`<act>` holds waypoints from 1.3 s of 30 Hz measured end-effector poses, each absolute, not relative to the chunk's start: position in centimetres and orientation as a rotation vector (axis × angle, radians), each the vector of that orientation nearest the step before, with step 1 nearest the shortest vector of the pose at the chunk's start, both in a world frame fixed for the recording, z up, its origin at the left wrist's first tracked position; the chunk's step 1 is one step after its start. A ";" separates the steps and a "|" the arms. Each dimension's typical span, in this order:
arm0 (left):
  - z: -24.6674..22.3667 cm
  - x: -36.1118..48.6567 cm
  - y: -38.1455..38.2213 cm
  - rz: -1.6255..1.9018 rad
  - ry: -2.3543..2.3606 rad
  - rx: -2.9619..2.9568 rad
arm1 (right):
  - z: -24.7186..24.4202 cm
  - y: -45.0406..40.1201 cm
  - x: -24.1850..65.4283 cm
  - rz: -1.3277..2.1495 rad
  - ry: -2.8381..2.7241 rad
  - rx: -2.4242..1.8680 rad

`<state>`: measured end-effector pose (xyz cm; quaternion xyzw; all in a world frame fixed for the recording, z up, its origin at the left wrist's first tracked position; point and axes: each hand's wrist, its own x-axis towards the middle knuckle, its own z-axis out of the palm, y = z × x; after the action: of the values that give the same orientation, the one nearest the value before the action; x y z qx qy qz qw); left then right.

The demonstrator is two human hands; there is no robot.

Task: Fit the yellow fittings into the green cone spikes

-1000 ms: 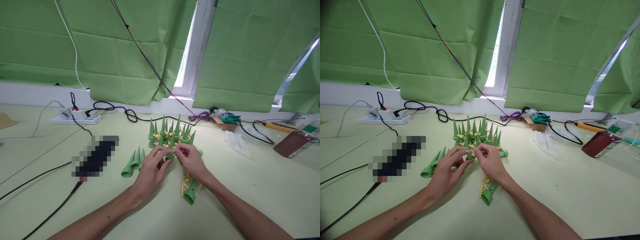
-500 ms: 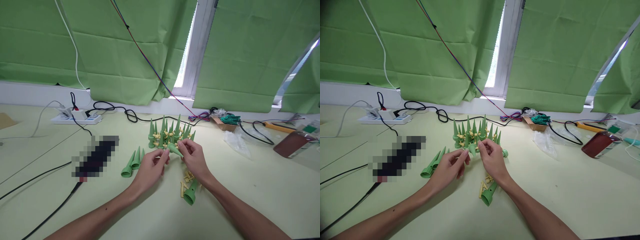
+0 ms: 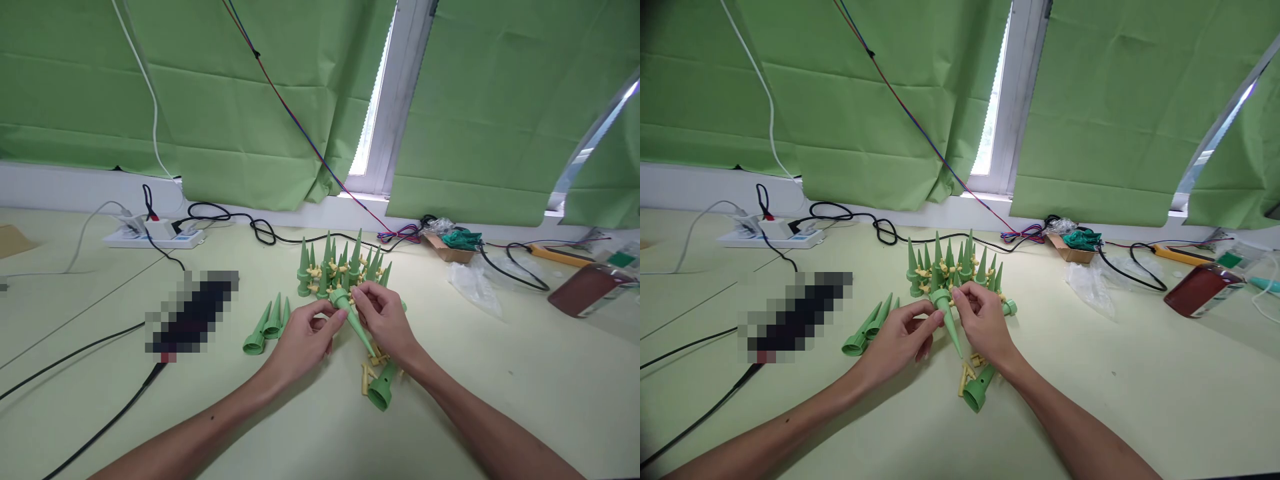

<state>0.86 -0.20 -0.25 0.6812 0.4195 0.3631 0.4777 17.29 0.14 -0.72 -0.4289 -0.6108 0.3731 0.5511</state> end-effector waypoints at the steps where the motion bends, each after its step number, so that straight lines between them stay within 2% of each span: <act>1: -0.3 0.8 -0.2 0.885 1.034 1.677 | -0.7 0.1 17.3 0.884 -1.446 -1.015; 9: -1.0 0.5 0.1 1.045 1.180 1.937 | -0.7 0.2 17.4 0.873 -1.495 -1.038; 19: -1.6 0.4 0.1 1.225 1.049 2.187 | -0.8 0.1 17.3 0.890 -1.541 -1.065; 29: -1.2 0.5 0.1 1.145 1.124 2.021 | -0.9 0.1 17.1 0.929 -1.494 -1.029; 39: -0.6 0.7 0.6 1.091 1.038 1.499 | -1.0 0.0 16.9 0.928 -1.460 -0.967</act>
<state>0.68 0.57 -0.63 0.6162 0.4268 0.4486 0.4867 16.88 0.00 -0.98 -0.4082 -0.6162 0.3918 0.5479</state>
